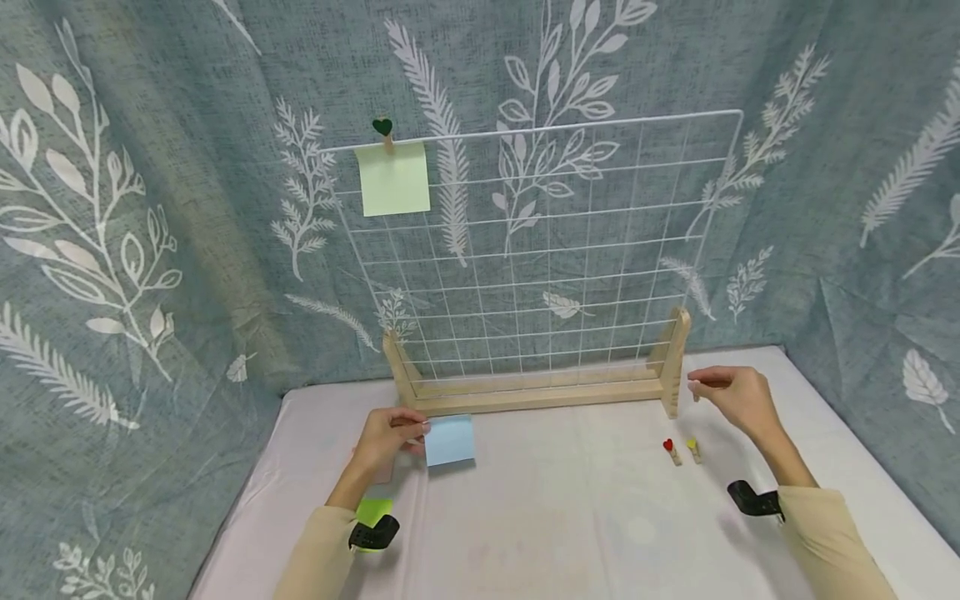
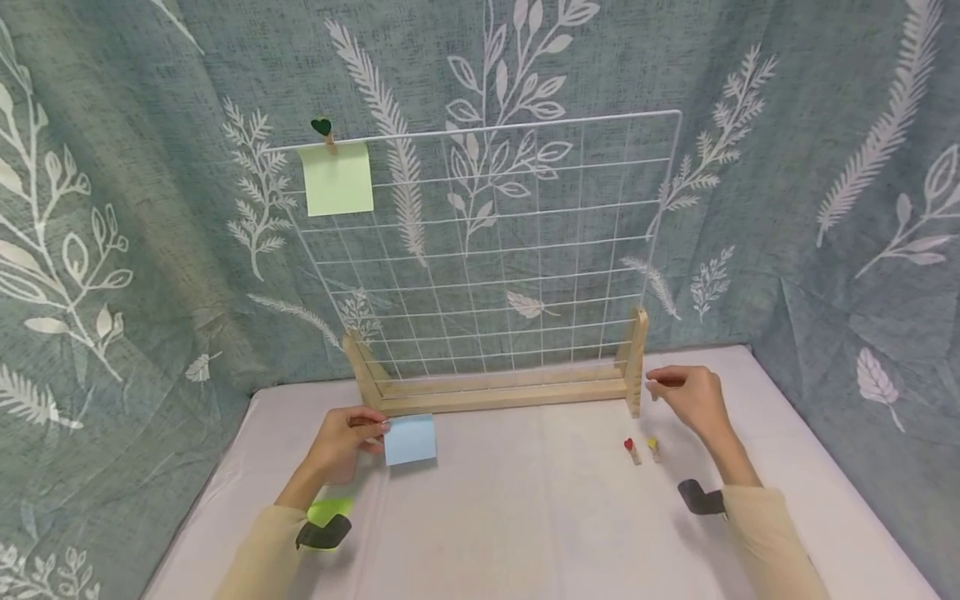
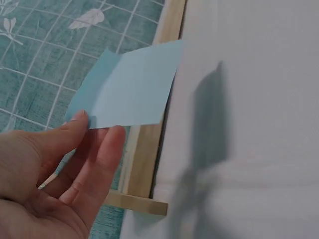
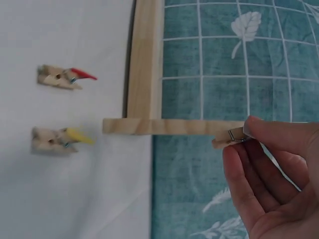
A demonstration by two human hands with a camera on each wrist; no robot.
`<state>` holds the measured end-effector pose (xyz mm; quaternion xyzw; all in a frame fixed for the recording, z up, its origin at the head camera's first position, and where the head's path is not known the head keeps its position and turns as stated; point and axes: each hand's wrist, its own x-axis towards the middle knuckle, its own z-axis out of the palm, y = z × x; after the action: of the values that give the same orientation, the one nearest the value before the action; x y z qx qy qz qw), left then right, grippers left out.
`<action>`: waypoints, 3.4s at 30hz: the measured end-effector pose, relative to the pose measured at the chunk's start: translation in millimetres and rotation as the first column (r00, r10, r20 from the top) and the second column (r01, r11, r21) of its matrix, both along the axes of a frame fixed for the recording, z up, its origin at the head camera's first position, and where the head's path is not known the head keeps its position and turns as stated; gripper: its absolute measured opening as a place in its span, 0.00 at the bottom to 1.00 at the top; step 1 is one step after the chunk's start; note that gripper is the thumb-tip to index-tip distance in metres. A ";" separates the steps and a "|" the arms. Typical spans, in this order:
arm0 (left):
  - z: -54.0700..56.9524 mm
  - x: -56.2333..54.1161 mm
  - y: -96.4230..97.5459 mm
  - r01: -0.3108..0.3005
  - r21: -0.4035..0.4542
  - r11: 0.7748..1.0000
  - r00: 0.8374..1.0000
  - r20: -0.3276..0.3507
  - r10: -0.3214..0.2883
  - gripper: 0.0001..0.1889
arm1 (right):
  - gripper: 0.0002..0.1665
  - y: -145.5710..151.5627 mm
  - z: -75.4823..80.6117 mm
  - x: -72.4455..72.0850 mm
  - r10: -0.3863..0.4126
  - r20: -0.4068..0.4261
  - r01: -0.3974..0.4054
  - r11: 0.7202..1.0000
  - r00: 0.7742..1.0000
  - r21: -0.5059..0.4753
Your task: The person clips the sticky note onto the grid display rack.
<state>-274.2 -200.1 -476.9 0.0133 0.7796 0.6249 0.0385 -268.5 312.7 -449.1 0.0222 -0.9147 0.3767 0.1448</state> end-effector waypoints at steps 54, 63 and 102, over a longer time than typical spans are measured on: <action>74.7 -8.5 19.0 -0.037 0.046 0.998 0.987 -0.157 0.044 0.11 | 0.17 -87.4 92.6 -26.8 0.203 -0.152 -0.215 0.974 0.967 -0.066; 84.9 -12.5 26.2 -0.059 0.067 0.996 0.977 -0.199 0.071 0.10 | 0.16 -112.5 106.2 -28.8 0.253 -0.174 -0.270 0.960 0.951 -0.077; 172.8 -36.8 51.9 0.043 0.006 0.999 0.928 -0.371 -0.037 0.09 | 0.12 -163.0 184.9 -55.3 0.256 -0.346 -0.308 0.946 0.903 -0.105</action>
<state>-311.0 -148.2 -304.1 0.1472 0.7681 0.6157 -0.0967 -323.8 149.7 -264.2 0.2054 -0.8323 0.4555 0.2401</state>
